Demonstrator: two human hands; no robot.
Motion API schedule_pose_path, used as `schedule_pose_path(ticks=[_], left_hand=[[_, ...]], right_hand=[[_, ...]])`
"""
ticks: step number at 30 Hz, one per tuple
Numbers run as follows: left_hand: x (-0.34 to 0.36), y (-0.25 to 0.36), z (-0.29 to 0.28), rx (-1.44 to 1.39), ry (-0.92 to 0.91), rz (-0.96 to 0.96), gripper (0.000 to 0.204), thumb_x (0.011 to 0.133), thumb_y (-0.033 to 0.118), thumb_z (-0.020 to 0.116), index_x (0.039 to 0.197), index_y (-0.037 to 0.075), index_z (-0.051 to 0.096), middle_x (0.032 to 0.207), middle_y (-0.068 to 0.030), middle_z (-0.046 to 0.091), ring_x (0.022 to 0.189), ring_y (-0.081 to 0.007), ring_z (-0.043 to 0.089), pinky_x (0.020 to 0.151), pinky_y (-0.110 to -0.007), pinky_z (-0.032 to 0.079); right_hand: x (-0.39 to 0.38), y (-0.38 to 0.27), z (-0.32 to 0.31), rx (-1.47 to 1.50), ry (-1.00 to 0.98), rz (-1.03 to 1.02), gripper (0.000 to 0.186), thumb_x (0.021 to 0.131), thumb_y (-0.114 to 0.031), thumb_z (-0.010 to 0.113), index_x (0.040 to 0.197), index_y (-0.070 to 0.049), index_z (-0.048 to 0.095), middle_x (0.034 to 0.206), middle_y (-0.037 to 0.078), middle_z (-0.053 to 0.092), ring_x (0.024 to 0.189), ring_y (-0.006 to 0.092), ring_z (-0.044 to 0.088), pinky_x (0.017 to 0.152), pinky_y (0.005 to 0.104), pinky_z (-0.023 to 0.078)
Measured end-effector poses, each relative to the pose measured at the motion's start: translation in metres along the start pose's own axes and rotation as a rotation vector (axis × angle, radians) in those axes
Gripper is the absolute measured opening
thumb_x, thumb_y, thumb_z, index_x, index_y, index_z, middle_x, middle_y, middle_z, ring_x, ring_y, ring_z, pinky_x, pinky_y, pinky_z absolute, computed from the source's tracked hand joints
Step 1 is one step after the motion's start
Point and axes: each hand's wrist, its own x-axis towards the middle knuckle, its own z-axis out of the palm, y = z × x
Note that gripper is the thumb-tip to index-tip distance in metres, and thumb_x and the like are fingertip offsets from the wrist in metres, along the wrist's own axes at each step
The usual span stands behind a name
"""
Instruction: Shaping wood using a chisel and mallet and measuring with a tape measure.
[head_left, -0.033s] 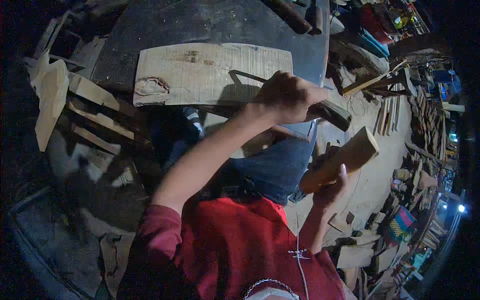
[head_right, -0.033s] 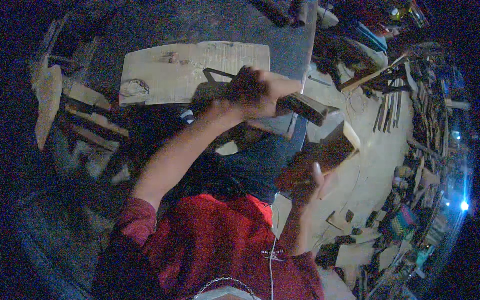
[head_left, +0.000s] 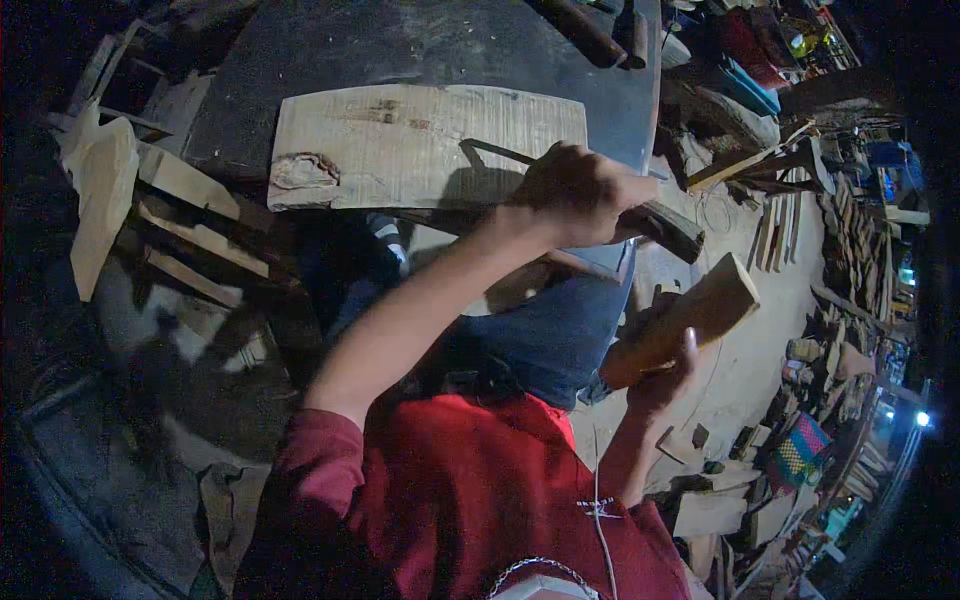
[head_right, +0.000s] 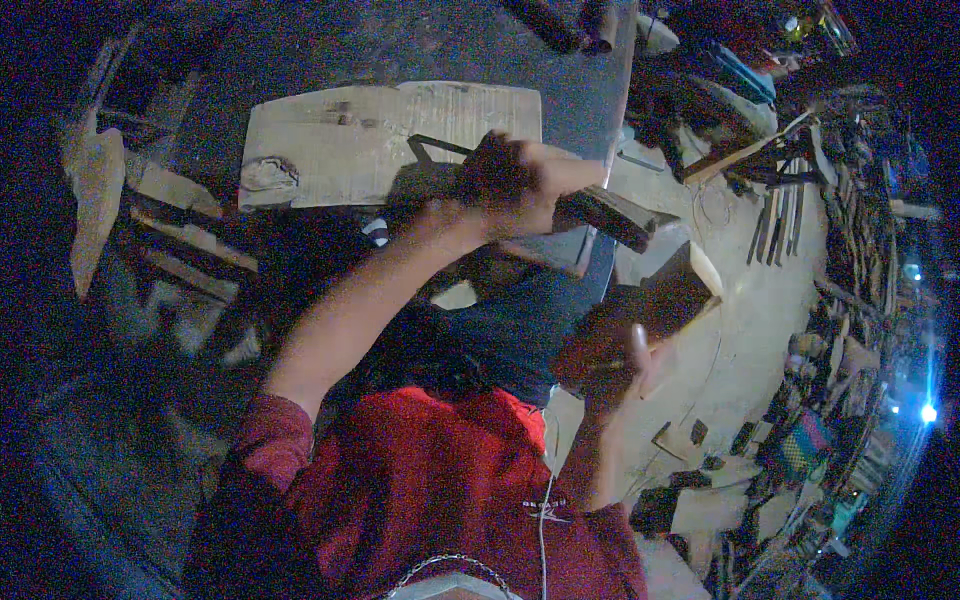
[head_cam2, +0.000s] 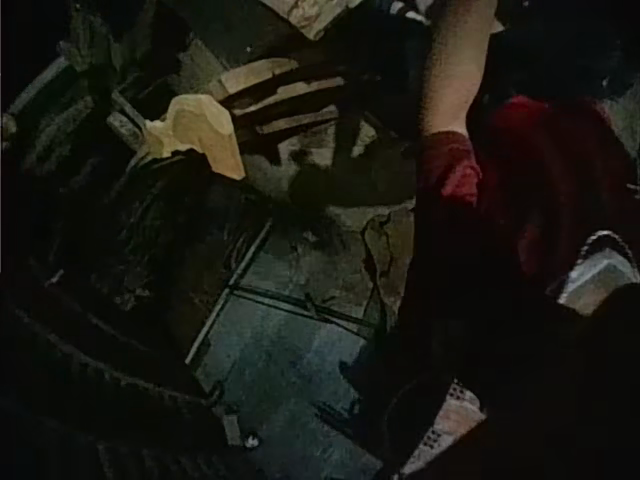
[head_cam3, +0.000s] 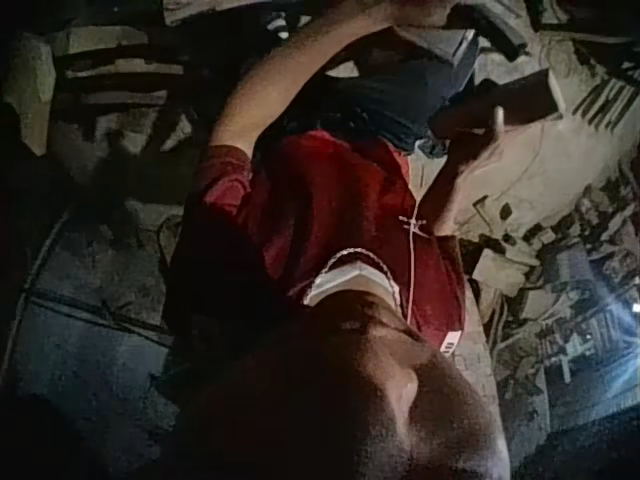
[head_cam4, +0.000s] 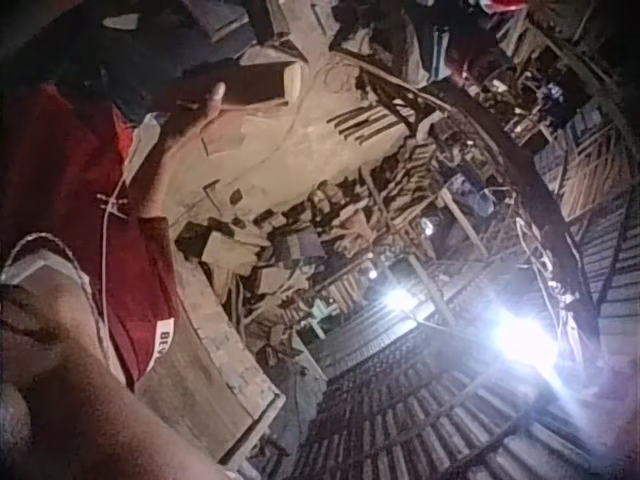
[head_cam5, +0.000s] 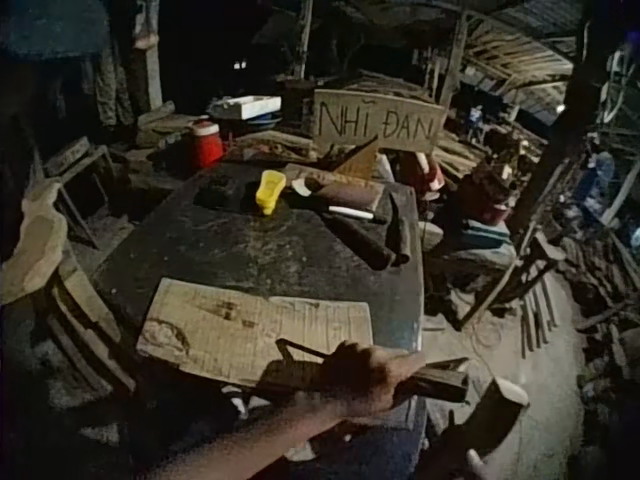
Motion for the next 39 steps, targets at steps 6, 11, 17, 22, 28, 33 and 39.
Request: schedule_pose_path(ticks=[6,11,17,22,28,33,39], left_hand=[[-0.003,-0.004,0.005,0.021,-0.025,-0.012,0.028,0.075,0.037,0.068,0.09,0.014,0.067,0.076,-0.0131,0.067,0.069,-0.0323,0.067,0.06,-0.044,0.054],[-0.001,-0.002,0.0,0.118,-0.1,-0.025,0.026,0.076,0.036,0.067,0.087,0.013,0.063,0.08,-0.0106,0.068,0.07,-0.0316,0.067,0.059,-0.043,0.054],[0.002,0.004,-0.003,0.125,-0.056,-0.03,0.025,0.075,0.035,0.069,0.086,0.013,0.064,0.075,-0.0102,0.067,0.069,-0.0312,0.067,0.059,-0.04,0.054],[0.003,0.005,-0.004,0.073,-0.091,-0.057,0.02,0.077,0.03,0.068,0.081,0.011,0.061,0.072,-0.0112,0.064,0.066,-0.0319,0.064,0.054,-0.041,0.049],[0.01,0.008,-0.004,0.128,-0.088,-0.072,0.019,0.076,0.025,0.067,0.078,0.009,0.057,0.07,-0.0112,0.062,0.066,-0.0321,0.064,0.053,-0.042,0.047],[0.011,0.004,0.0,0.137,-0.098,-0.068,0.017,0.075,0.023,0.068,0.079,0.01,0.057,0.071,-0.0116,0.063,0.067,-0.0327,0.064,0.053,-0.042,0.048],[0.01,0.004,0.001,0.136,-0.09,-0.078,0.019,0.073,0.024,0.07,0.08,0.011,0.059,0.072,-0.0122,0.064,0.069,-0.0335,0.065,0.055,-0.042,0.05]], right_hand=[[-0.001,-0.027,0.048,-0.299,0.265,-0.247,0.055,0.083,-0.031,0.06,0.123,0.005,0.049,0.115,0.017,0.058,0.101,0.028,0.06,0.085,0.0396,0.05],[0.006,-0.04,-0.013,-0.515,0.252,-0.288,0.051,0.084,-0.026,0.06,0.126,0.002,0.049,0.116,0.016,0.057,0.11,0.0239,0.054,0.081,0.0381,0.05],[-0.01,-0.047,-0.057,0.011,0.099,-0.173,0.048,0.092,-0.028,0.058,0.128,0.0,0.044,0.103,0.019,0.062,0.08,0.0302,0.065,0.059,0.0367,0.056],[-0.001,-0.07,0.011,0.174,-0.236,-0.255,0.065,0.089,-0.043,0.057,0.137,-0.005,0.035,0.121,0.025,0.054,0.098,0.0354,0.062,0.065,0.0392,0.057],[0.002,-0.04,0.002,-0.083,0.005,-0.044,0.057,0.087,-0.044,0.06,0.129,-0.02,0.031,0.121,0.026,0.049,0.094,0.0336,0.059,0.062,0.039,0.051],[-0.002,-0.029,0.016,0.097,0.056,-0.102,0.097,0.072,-0.033,0.072,0.147,-0.012,0.015,0.119,0.024,0.051,0.092,0.0318,0.06,0.072,0.0415,0.054],[-0.006,-0.02,0.02,-0.239,0.218,0.046,0.067,0.074,-0.033,0.07,0.127,-0.002,0.044,0.091,0.009,0.058,0.067,0.0183,0.058,0.056,0.0303,0.05]])
